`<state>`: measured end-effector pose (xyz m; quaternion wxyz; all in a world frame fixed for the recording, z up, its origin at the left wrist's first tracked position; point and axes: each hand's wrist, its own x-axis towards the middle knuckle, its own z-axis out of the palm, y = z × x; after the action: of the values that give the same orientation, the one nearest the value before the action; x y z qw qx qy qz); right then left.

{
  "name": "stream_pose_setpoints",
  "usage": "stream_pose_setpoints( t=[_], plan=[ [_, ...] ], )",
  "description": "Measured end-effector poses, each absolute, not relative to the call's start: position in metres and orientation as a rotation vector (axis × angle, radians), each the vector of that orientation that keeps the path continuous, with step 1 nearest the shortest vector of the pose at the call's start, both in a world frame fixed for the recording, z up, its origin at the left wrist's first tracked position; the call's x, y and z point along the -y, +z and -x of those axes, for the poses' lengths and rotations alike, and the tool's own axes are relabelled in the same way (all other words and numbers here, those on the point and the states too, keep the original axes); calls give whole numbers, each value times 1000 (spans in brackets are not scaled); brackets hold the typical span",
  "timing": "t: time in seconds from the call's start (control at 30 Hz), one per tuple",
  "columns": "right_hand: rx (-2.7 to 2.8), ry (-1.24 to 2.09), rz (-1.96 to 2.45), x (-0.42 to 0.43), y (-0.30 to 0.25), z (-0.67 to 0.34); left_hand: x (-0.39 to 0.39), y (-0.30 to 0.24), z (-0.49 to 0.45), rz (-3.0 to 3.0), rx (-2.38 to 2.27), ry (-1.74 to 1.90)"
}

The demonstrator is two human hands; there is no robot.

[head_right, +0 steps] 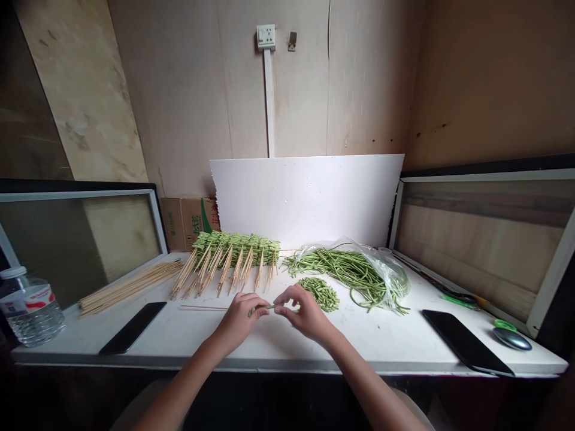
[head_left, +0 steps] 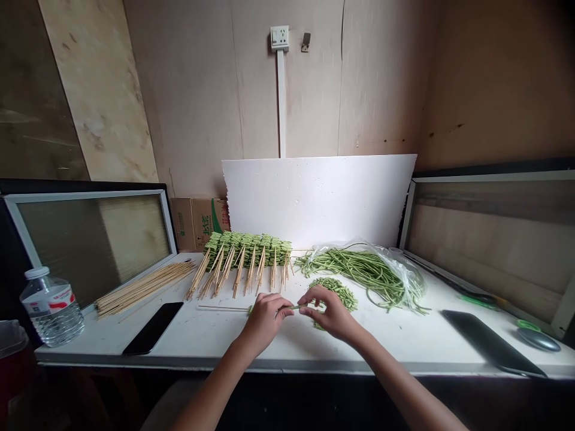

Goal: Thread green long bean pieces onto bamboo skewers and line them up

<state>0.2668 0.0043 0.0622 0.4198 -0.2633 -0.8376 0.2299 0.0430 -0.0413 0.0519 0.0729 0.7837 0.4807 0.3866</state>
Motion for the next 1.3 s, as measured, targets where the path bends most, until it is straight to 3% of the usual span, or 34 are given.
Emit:
stream_pose_setpoints(
  t=[0.57,0.87,1.3],
  plan=[
    [2182,699,590,5,64,-263,45,53,-45,-2293,-1247,1142],
    [2171,314,1061,-45,45,-300,43,53,-38,-1946,-1439,1110],
    [2208,283,1149,-50,15,-295,35,50,-39,-2015,-1357,1290]
  ],
)
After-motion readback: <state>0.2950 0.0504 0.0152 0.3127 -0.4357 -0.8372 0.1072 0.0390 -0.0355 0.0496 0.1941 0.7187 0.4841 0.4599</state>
